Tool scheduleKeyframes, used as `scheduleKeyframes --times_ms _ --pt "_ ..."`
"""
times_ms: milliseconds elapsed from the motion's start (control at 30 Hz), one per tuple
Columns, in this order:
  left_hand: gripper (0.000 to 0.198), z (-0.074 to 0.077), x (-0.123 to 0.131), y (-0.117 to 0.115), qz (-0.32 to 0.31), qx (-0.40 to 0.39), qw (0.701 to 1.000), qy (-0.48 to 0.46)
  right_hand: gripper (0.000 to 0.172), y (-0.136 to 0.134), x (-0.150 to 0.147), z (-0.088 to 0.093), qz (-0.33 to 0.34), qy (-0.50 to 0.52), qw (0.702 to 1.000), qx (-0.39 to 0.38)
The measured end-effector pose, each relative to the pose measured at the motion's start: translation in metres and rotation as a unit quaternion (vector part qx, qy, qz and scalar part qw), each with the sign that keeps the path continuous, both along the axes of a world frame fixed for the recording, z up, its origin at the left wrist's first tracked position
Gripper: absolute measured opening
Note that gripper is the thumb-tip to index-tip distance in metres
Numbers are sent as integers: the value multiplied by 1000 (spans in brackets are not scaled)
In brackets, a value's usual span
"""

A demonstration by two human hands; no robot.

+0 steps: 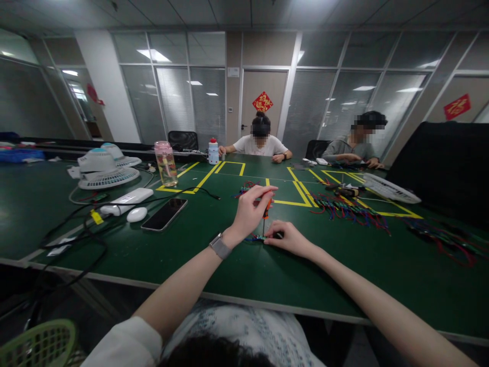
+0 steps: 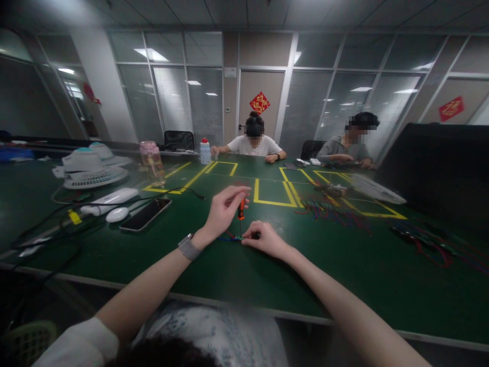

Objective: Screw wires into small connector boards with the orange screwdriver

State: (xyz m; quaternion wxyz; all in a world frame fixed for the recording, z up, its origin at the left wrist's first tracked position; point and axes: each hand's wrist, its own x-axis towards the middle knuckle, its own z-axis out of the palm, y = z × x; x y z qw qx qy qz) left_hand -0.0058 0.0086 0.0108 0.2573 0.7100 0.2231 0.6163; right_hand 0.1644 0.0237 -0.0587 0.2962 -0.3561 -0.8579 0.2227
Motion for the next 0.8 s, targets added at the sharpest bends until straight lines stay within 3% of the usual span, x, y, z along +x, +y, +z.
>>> scheduleKeyframes --times_ms 800 --pt "24 0 2 -1 1 -4 1000 4 21 1 3 1 22 0 1000 -13"
